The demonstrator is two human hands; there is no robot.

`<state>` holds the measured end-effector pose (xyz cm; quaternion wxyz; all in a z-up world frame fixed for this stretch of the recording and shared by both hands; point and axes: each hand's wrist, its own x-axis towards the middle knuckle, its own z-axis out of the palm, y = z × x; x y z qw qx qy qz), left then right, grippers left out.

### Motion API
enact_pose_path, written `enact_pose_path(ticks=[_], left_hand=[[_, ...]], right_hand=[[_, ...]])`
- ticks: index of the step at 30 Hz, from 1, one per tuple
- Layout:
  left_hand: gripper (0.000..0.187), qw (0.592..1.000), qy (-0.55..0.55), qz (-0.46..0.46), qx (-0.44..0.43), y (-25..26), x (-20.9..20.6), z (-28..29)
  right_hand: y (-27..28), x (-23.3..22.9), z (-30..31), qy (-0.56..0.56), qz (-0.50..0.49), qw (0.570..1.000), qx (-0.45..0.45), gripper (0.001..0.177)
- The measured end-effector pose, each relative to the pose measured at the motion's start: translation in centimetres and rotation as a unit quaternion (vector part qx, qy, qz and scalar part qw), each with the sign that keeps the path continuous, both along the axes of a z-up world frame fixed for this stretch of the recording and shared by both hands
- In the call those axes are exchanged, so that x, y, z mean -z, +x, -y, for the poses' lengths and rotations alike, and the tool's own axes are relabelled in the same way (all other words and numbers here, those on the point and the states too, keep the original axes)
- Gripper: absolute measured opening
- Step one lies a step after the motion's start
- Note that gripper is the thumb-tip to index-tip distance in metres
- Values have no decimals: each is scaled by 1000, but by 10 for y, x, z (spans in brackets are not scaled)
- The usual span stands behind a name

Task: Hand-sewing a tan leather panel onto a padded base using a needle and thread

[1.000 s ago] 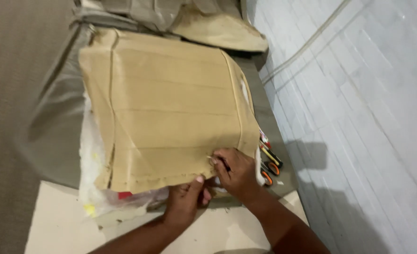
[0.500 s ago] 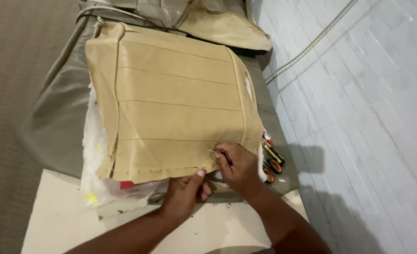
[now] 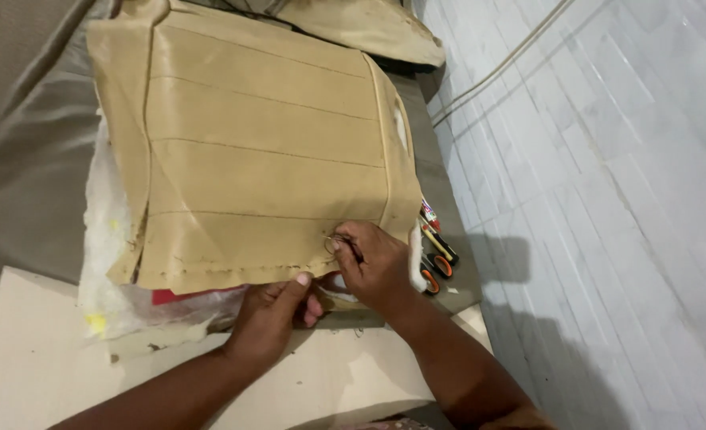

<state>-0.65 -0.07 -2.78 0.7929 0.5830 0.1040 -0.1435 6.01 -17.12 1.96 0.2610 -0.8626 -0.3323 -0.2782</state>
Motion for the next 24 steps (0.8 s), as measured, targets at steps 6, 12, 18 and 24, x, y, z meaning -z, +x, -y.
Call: enact_pose_path(ticks=[6,12,18,24], left_hand=[[49,1000,-20,-13,-7,-2,-2,0],[50,1000,-21,-2,-19,-1,2,1],[48,997,-67,-11,-34,2,15,9],[41,997,-7,-60,-50,5,-13,10]], right_hand=[[1,4,4,-8,1,1000,0,8],[6,11,23,92,-184,977,-51,30],[26,25,52,226,-325,916,-61,17],[3,-22,33,81,-198,963,-163,11]])
